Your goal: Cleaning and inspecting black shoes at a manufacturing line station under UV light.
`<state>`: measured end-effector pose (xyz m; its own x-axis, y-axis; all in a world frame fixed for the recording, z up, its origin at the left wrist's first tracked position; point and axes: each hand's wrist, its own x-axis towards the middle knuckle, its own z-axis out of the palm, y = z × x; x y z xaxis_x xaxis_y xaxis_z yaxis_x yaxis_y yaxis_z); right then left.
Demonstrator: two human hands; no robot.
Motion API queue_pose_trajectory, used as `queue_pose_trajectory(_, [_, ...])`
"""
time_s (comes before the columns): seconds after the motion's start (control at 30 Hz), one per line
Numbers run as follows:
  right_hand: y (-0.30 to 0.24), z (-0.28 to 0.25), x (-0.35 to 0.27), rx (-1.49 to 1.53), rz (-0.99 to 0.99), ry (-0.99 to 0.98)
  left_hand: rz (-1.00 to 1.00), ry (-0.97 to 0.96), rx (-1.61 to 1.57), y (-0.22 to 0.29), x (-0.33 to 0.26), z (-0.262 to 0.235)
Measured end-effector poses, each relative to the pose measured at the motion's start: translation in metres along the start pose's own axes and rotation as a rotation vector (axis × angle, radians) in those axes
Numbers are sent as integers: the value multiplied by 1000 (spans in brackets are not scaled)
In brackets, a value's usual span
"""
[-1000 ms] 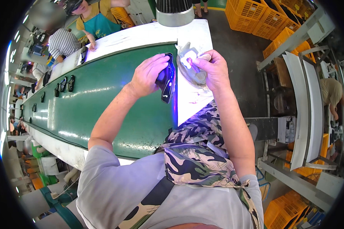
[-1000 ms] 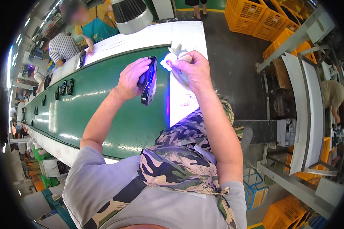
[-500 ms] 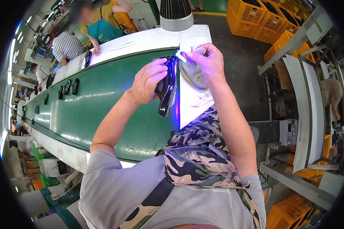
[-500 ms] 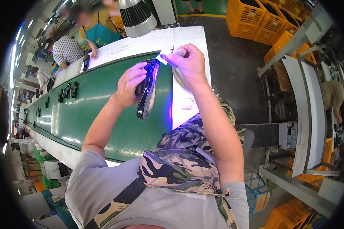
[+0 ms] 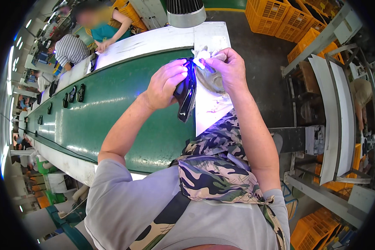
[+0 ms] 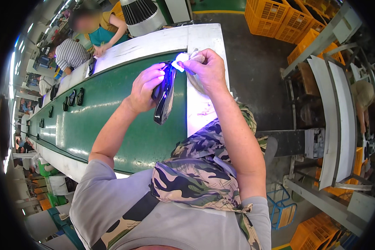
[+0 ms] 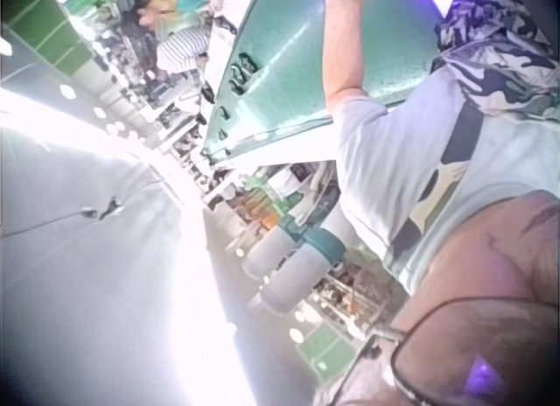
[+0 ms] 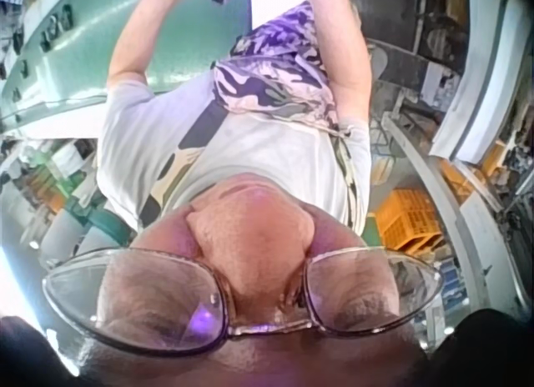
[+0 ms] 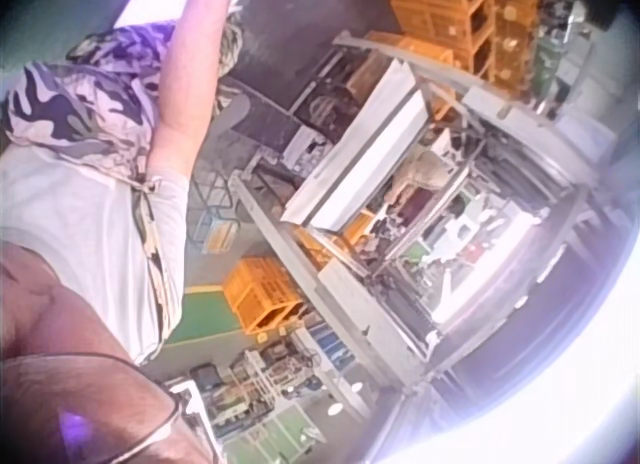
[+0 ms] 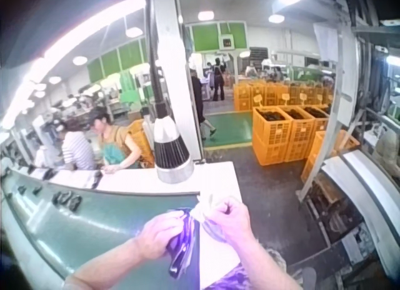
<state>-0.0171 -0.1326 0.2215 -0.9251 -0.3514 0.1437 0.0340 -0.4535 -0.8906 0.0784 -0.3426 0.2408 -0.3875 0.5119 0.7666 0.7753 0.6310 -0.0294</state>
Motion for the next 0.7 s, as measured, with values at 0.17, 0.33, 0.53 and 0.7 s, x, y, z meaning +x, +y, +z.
queue_pose_trajectory(0.17, [-2,2,-9,96,59,-14,-10,-9,22,-3,-2,4])
queue_pose_trajectory(0.33, [3,-2,-14,149,114,-16,-36,9,37,-8,-7,10])
queue_pose_trajectory(0.53, [-1,-4,-22,159,98,-40,-104,-37,91,-11,-10,13])
queue_pose_trajectory(0.7, [-7,-9,-28,121,67,-41,-152,-97,107,-9,-8,17])
